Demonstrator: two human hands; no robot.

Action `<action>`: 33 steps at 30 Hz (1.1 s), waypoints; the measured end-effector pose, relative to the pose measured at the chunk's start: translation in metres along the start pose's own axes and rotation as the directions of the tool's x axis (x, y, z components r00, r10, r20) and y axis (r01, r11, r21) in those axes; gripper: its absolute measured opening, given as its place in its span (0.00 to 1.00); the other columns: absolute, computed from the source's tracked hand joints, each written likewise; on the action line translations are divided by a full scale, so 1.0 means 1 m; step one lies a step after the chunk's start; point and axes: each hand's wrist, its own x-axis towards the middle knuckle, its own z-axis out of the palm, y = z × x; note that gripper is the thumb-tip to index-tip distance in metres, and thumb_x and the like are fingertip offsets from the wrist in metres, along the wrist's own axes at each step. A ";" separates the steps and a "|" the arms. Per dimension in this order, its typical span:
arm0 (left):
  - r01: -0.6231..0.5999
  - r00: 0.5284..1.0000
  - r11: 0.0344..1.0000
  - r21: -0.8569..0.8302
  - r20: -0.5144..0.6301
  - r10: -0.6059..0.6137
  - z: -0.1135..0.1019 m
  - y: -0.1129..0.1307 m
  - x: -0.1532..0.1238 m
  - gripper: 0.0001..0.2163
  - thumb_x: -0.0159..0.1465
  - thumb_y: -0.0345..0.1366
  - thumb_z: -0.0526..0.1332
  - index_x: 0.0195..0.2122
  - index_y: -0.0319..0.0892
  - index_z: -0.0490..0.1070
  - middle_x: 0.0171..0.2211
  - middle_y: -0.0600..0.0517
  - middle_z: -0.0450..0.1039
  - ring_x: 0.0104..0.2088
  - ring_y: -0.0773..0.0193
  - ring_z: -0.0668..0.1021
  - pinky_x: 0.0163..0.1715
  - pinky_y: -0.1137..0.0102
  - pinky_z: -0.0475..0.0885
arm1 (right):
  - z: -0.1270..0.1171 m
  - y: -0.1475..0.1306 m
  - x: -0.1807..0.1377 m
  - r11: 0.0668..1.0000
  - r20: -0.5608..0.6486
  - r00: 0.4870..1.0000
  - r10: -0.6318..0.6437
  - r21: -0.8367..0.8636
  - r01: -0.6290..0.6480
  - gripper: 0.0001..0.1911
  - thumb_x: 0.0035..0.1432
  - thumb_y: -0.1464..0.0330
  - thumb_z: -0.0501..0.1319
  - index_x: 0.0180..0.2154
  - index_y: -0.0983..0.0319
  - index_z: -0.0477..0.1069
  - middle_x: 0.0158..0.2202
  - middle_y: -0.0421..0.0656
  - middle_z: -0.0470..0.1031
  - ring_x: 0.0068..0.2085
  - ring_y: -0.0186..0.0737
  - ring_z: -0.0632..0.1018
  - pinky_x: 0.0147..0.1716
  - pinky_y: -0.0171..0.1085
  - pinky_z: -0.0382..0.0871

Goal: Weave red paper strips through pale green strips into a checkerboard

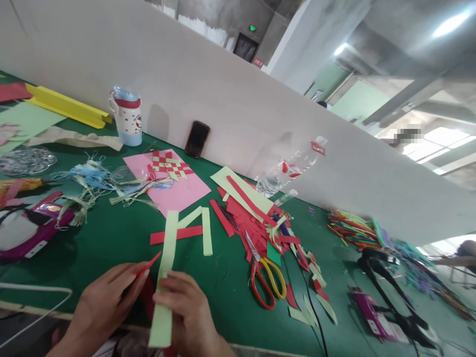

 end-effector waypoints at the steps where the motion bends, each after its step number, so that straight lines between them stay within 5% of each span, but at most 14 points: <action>1: -0.013 1.000 1.000 0.009 -0.004 0.013 0.000 0.000 0.000 0.17 0.71 0.47 0.51 0.41 0.47 0.78 0.34 0.53 0.82 0.34 0.64 0.83 0.38 0.74 0.77 | -0.005 -0.005 0.006 0.991 -0.065 0.994 0.091 0.103 -0.084 0.11 0.65 0.66 0.58 0.44 0.56 0.78 0.44 0.46 0.82 0.47 0.42 0.80 0.48 0.41 0.75; 3: -0.034 0.999 0.998 0.048 -0.012 0.035 -0.001 0.001 0.000 0.17 0.72 0.46 0.51 0.43 0.48 0.78 0.34 0.53 0.81 0.33 0.65 0.83 0.36 0.75 0.77 | -0.014 -0.013 0.016 0.921 -0.143 0.949 0.281 0.319 -0.224 0.11 0.66 0.63 0.59 0.43 0.56 0.80 0.39 0.46 0.82 0.41 0.42 0.80 0.41 0.39 0.77; 6: -0.019 1.000 0.997 0.075 -0.001 0.020 -0.002 0.003 0.000 0.17 0.72 0.44 0.49 0.46 0.48 0.78 0.33 0.54 0.80 0.28 0.69 0.82 0.29 0.78 0.75 | -0.015 -0.019 0.018 0.719 0.000 0.868 0.496 0.561 -0.410 0.16 0.64 0.55 0.61 0.41 0.57 0.82 0.34 0.45 0.81 0.31 0.39 0.79 0.31 0.36 0.75; 11: 0.056 0.995 0.998 -0.030 0.089 -0.053 -0.010 0.002 -0.001 0.18 0.72 0.48 0.50 0.40 0.47 0.78 0.33 0.54 0.81 0.30 0.67 0.84 0.27 0.79 0.74 | 0.007 -0.017 0.008 0.491 0.291 0.793 0.535 0.657 -0.573 0.21 0.57 0.49 0.66 0.39 0.59 0.83 0.31 0.45 0.80 0.27 0.36 0.78 0.27 0.32 0.72; 18: 0.028 0.986 0.992 -0.120 0.167 -0.008 -0.018 -0.005 -0.009 0.15 0.69 0.50 0.55 0.42 0.48 0.77 0.37 0.53 0.82 0.38 0.63 0.84 0.38 0.76 0.77 | 0.005 -0.021 0.023 0.393 0.396 0.708 0.585 0.625 -0.674 0.29 0.56 0.43 0.64 0.39 0.64 0.80 0.25 0.43 0.76 0.21 0.29 0.72 0.21 0.27 0.66; 23: -0.032 0.975 0.994 -0.105 0.216 0.054 -0.021 -0.010 -0.016 0.15 0.68 0.44 0.57 0.53 0.49 0.73 0.48 0.50 0.79 0.47 0.62 0.82 0.46 0.76 0.77 | -0.003 -0.020 0.025 0.397 0.408 0.750 0.520 0.662 -0.636 0.25 0.55 0.48 0.67 0.39 0.63 0.80 0.25 0.40 0.75 0.22 0.28 0.70 0.22 0.27 0.63; 28: -0.035 0.931 0.998 -0.056 0.361 0.053 -0.023 -0.016 -0.029 0.26 0.65 0.36 0.58 0.65 0.50 0.61 0.56 0.50 0.75 0.53 0.61 0.79 0.52 0.74 0.74 | 0.001 -0.020 0.014 0.477 0.274 0.821 0.501 0.704 -0.526 0.18 0.55 0.53 0.69 0.31 0.63 0.80 0.26 0.39 0.74 0.26 0.30 0.70 0.28 0.28 0.65; 33: 0.092 0.943 0.995 -0.048 0.325 -0.072 -0.018 -0.014 -0.035 0.24 0.61 0.39 0.62 0.60 0.48 0.65 0.56 0.49 0.75 0.51 0.58 0.81 0.47 0.74 0.77 | 0.005 -0.022 0.013 0.496 0.281 0.832 0.479 0.695 -0.521 0.20 0.57 0.52 0.66 0.30 0.63 0.80 0.24 0.40 0.72 0.26 0.32 0.69 0.27 0.30 0.64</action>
